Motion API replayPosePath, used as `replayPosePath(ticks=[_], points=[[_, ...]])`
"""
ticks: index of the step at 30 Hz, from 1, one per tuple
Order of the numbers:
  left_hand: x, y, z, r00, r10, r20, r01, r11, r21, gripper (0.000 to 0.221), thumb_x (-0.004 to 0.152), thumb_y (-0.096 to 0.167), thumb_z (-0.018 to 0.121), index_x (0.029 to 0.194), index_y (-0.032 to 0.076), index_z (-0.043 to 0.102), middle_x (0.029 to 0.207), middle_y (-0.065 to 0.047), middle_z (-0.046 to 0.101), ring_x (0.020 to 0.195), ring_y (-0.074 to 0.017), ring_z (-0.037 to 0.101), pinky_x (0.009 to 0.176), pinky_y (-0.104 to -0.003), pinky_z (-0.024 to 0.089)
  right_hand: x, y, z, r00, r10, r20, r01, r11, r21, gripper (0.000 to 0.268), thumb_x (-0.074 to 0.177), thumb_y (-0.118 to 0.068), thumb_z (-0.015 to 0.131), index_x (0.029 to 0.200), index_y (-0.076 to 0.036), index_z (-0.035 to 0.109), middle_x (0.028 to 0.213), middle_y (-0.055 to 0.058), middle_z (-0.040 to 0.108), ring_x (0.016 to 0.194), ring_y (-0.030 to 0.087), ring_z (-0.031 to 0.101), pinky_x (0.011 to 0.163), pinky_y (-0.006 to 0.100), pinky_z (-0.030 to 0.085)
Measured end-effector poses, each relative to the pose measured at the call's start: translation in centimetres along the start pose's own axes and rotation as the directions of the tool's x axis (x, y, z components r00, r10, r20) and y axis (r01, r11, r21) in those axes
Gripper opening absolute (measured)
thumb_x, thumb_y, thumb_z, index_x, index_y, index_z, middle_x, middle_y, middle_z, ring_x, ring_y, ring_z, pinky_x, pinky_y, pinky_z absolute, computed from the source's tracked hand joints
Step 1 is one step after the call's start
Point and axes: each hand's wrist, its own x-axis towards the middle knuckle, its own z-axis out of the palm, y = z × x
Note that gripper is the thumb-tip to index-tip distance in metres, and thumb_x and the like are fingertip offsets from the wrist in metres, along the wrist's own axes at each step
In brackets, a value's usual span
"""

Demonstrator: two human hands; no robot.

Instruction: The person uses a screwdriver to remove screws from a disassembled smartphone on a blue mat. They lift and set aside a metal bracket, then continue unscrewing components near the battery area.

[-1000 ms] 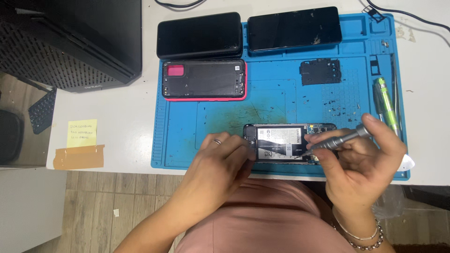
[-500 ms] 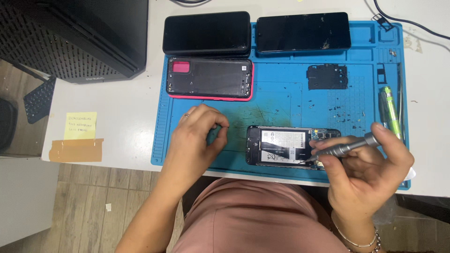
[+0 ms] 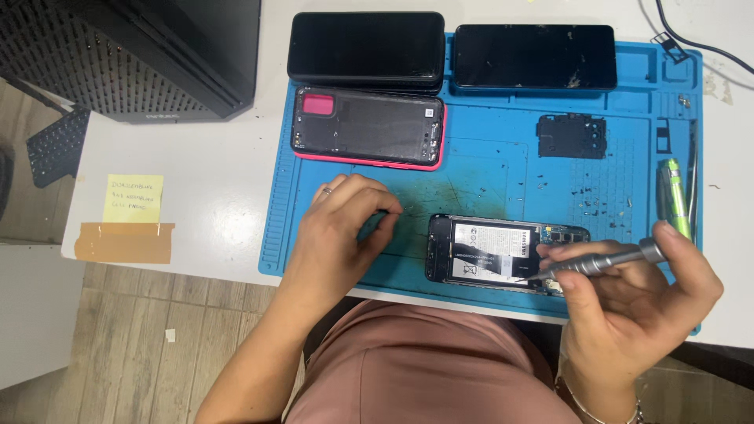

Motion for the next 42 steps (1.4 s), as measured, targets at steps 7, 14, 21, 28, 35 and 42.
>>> replayPosePath(ticks=[7,14,21,28,35,42], points=[[0.1,0.6,-0.9,0.996,-0.062,-0.071,0.047,0.978,-0.202,0.011,0.096,-0.002,0.065,0.095,0.009,0.061,0.094,-0.004,0.063,0.091,-0.0210,0.059,0.085,-0.031,0.047,-0.2,0.0,0.1,1.000,0.019,-0.024,-0.019,1.000,-0.010,0.065,0.098,-0.007,0.067,0.148,-0.009,0.027,0.093,0.030,0.057,0.082,0.036,0.066,0.086,0.048,0.065],[-0.6,-0.4,-0.9,0.965,-0.234,-0.115,0.181,0.919,-0.351,0.017,0.092,-0.004,0.070,0.093,0.013,0.067,0.092,0.001,0.063,0.082,-0.0118,0.052,0.077,-0.023,0.045,-0.1,-0.4,0.4,1.000,0.007,-0.028,-0.008,1.000,-0.030,0.063,0.099,-0.008,0.066,0.149,-0.008,0.027,0.094,0.031,0.057,0.082,0.037,0.065,0.089,0.049,0.065],[-0.6,-0.2,-1.1,0.978,-0.198,-0.071,0.161,0.921,-0.354,0.014,0.093,-0.001,0.070,0.092,0.013,0.067,0.090,0.001,0.064,0.082,-0.0125,0.051,0.075,-0.024,0.043,-0.1,-0.4,0.4,1.000,-0.014,-0.012,0.014,0.999,-0.045,0.062,0.100,-0.005,0.065,0.149,-0.007,0.026,0.091,0.031,0.056,0.082,0.038,0.065,0.090,0.051,0.065],[-0.6,-0.4,-0.7,0.967,-0.211,-0.139,0.175,0.956,-0.236,0.008,0.096,0.005,0.068,0.094,0.012,0.069,0.093,0.002,0.068,0.089,-0.0136,0.063,0.076,-0.026,0.047,-0.1,-0.7,0.6,1.000,-0.004,-0.007,0.003,0.998,-0.068,0.061,0.102,-0.004,0.065,0.149,-0.007,0.026,0.092,0.031,0.056,0.082,0.037,0.065,0.091,0.051,0.066],[-0.8,-1.2,-0.3,0.977,-0.119,-0.174,0.092,0.983,-0.159,0.010,0.100,0.005,0.066,0.105,0.011,0.073,0.103,-0.001,0.074,0.098,-0.0198,0.068,0.094,-0.035,0.045,-0.1,-0.6,0.6,1.000,-0.004,-0.007,0.003,0.999,-0.051,0.062,0.102,-0.005,0.065,0.150,-0.007,0.026,0.093,0.032,0.057,0.083,0.038,0.065,0.092,0.051,0.065],[-1.3,-0.5,-1.5,0.864,-0.296,-0.408,0.109,0.900,-0.421,0.011,0.101,0.007,0.060,0.099,0.006,0.070,0.100,-0.009,0.068,0.098,-0.0199,0.064,0.090,-0.029,0.050,-0.3,-0.5,0.6,1.000,0.009,-0.026,-0.010,0.999,-0.041,0.062,0.102,-0.002,0.065,0.150,-0.007,0.026,0.094,0.034,0.057,0.083,0.039,0.065,0.090,0.050,0.064]])
